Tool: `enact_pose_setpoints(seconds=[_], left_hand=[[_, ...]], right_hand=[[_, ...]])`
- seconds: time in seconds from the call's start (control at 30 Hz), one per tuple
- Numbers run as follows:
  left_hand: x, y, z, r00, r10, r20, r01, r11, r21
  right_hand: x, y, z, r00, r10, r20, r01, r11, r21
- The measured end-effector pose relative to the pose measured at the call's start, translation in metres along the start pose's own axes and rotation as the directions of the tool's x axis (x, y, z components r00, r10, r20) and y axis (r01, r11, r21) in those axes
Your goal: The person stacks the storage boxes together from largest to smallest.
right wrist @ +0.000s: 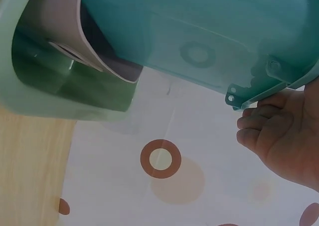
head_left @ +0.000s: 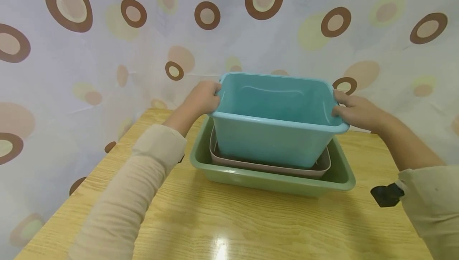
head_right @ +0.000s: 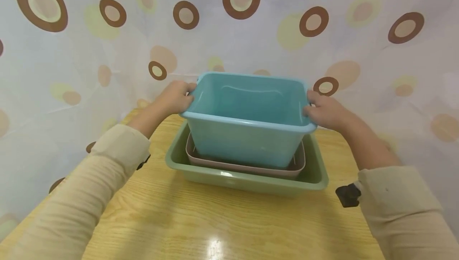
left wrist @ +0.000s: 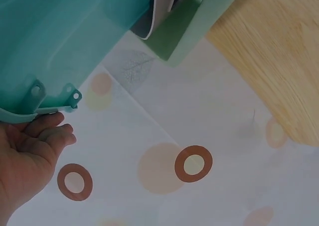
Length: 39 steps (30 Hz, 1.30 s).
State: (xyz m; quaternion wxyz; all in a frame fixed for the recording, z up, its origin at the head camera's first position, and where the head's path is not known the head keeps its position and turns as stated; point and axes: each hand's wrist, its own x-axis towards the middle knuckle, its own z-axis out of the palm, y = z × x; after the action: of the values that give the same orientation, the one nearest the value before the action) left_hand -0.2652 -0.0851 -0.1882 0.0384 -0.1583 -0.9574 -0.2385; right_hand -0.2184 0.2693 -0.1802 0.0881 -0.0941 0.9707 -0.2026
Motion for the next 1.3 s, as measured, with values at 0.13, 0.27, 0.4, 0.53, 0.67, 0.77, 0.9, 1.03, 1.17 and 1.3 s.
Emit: enact_pose_setpoints(seconds=[0.13, 0.27, 0.4, 0.53, 0.67, 0.77, 0.9, 1.03, 1.17, 1.3], left_hand=[[-0.002, -0.004, 0.006, 1.0, -0.005, 0.002, 0.005, 1.0, -0.002], [-0.002, -0.007, 0.009, 1.0, 0.001, 0.003, -0.001, 1.0, 0.016], [-0.004, -0.008, 0.011, 1.0, 0.015, 0.004, -0.015, 0.999, 0.033], [-0.007, -0.01, 0.015, 1.0, 0.016, 0.005, -0.016, 0.999, 0.036], [-0.009, -0.014, 0.02, 1.0, 0.021, -0.006, -0.021, 0.999, 0.048], [-0.009, -0.016, 0.024, 1.0, 0.025, -0.014, -0.024, 0.999, 0.048], [-0.011, -0.019, 0.029, 1.0, 0.024, -0.01, -0.023, 0.999, 0.037], [-0.012, -0.021, 0.032, 1.0, 0.025, 0.001, -0.025, 0.999, 0.047], [-0.013, -0.022, 0.034, 0.999, 0.022, 0.042, -0.026, 0.997, 0.078], [-0.012, -0.023, 0.035, 0.992, 0.007, 0.124, -0.022, 0.993, 0.12]], right_hand=[[0.001, 0.002, 0.005, 1.0, -0.01, 0.002, 0.01, 1.0, -0.001], [0.002, 0.003, 0.01, 1.0, -0.027, -0.004, 0.027, 1.0, 0.001], [0.001, 0.005, 0.015, 0.999, -0.035, -0.009, 0.035, 0.999, -0.003], [0.002, 0.006, 0.02, 0.999, -0.039, -0.022, 0.039, 0.999, -0.016], [0.003, 0.006, 0.024, 0.999, -0.042, -0.013, 0.041, 0.999, -0.016], [0.003, 0.006, 0.027, 0.999, -0.054, -0.006, 0.054, 0.999, -0.001], [0.002, 0.007, 0.031, 0.998, -0.07, 0.004, 0.07, 0.997, 0.012], [0.003, 0.007, 0.035, 0.997, -0.075, 0.017, 0.075, 0.997, 0.023], [0.005, 0.007, 0.038, 0.997, -0.072, 0.023, 0.071, 0.997, 0.033], [0.007, 0.009, 0.042, 0.996, -0.089, 0.011, 0.089, 0.996, 0.024]])
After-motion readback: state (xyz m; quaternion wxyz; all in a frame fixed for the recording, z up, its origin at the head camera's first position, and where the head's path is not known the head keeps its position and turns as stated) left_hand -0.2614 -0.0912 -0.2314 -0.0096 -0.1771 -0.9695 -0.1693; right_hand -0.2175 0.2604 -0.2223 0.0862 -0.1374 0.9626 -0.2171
